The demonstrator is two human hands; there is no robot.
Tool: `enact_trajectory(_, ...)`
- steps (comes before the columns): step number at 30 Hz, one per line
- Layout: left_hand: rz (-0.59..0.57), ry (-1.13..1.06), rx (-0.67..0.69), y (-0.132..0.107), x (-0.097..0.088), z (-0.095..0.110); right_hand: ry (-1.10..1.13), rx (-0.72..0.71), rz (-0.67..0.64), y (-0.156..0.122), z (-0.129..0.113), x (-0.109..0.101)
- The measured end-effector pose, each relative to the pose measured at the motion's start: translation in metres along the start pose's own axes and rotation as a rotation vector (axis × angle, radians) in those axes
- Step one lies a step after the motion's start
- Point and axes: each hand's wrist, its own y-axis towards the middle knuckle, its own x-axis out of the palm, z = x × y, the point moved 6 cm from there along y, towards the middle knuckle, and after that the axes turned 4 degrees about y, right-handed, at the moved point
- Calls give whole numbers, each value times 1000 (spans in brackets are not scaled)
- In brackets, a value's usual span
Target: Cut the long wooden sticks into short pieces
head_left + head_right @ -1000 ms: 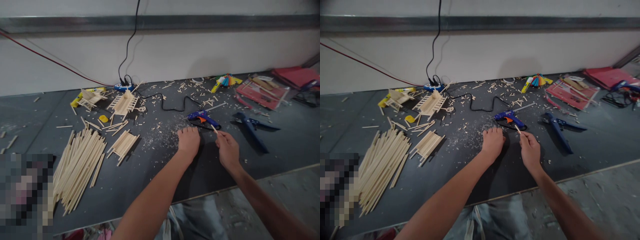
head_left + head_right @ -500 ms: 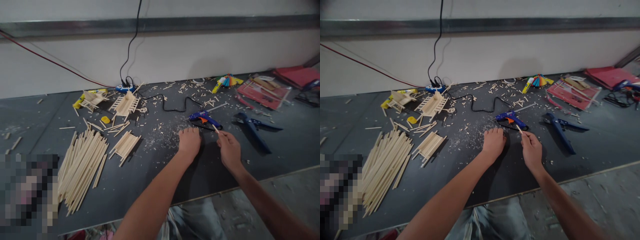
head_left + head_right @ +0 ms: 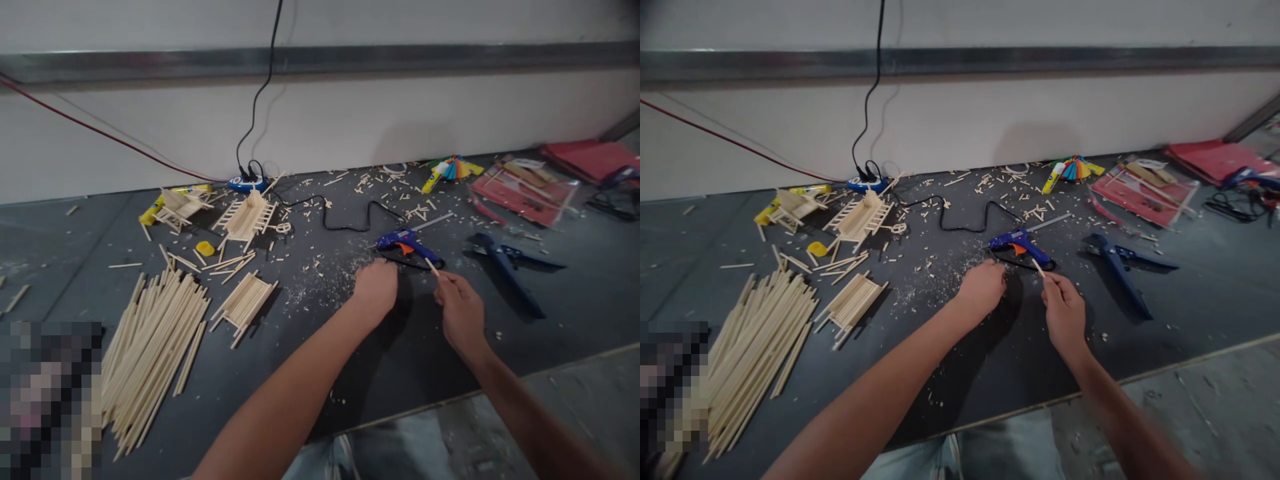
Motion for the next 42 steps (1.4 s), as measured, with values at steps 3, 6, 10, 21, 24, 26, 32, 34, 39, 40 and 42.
enact_trajectory(3,-42,1,-10,7,-2,2,2,6,-10,0,0,1)
enact_trajectory(6,-74,8,-15,11,-2,6,-33,9,8,-1,-1,0)
enact_trajectory(10,-82,22,11,11,-4,12,-53,1,22,0,-1,0)
enact_trajectory(21,-166,94,157,4,-8,23,-45,46,11,-1,-3,1)
enact_trajectory(24,-197,104,188,9,-7,28,-35,56,9,-1,-3,1)
enact_trajectory(26,-205,110,204,12,-7,31,-32,50,17,-1,-2,1)
enact_trajectory(32,-202,126,253,14,-6,36,-33,33,16,1,1,0)
enact_trajectory(34,-204,128,272,14,-6,37,-29,32,27,0,2,-1)
enact_trajectory(39,-202,132,318,13,-6,39,-21,55,11,0,2,1)
enact_trajectory(40,-200,139,329,13,-5,39,-19,55,10,-1,2,1)
enact_trajectory(42,-194,157,355,13,-4,38,-20,54,15,-1,1,1)
